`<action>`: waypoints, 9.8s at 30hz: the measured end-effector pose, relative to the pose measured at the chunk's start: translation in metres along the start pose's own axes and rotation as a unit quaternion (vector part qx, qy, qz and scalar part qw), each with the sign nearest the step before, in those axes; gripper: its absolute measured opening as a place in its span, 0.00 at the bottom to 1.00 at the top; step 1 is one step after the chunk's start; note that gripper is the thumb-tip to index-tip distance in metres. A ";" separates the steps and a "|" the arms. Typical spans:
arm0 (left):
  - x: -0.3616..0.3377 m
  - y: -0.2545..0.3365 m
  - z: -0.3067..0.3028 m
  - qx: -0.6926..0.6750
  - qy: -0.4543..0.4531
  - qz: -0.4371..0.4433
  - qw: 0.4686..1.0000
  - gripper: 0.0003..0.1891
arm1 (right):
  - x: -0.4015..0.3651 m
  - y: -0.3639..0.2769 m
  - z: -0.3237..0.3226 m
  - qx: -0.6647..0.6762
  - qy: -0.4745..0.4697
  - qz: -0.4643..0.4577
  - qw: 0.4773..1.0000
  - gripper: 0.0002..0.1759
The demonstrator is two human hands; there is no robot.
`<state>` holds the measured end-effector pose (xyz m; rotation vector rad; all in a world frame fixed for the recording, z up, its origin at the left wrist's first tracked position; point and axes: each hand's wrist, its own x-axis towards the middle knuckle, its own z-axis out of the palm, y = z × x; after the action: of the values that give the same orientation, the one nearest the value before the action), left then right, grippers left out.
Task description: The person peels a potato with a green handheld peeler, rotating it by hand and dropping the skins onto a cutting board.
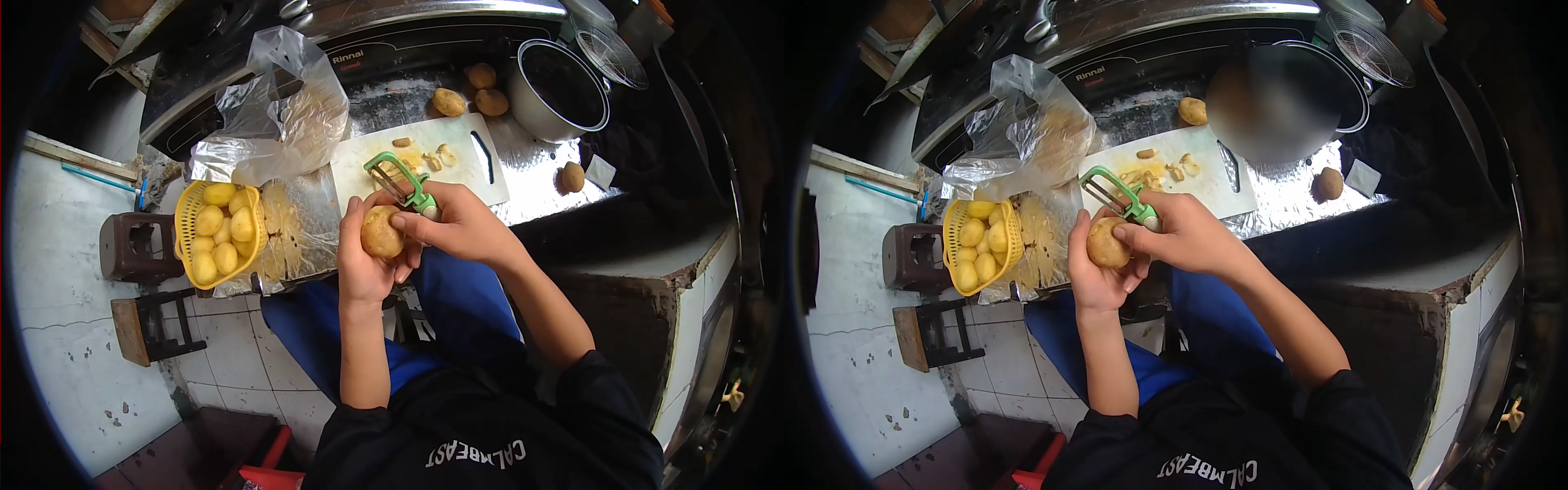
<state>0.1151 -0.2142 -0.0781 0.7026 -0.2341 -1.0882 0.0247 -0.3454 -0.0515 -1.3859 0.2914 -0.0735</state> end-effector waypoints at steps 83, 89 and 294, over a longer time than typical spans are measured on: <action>0.014 -0.001 -0.015 0.086 0.165 0.127 0.974 0.22 | 0.001 0.016 0.020 -0.506 0.161 -0.150 0.834 0.24; 0.013 -0.009 -0.014 0.212 0.242 0.224 0.920 0.21 | 0.000 0.015 0.036 -0.565 0.161 -0.143 0.797 0.24; 0.022 0.010 -0.014 0.257 0.182 0.241 0.918 0.26 | 0.029 0.013 0.022 -0.472 0.255 -0.195 0.821 0.25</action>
<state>0.1395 -0.2249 -0.0858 1.2273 -0.3556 -0.4017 0.0560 -0.3286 -0.0651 -2.4049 0.5221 -0.7360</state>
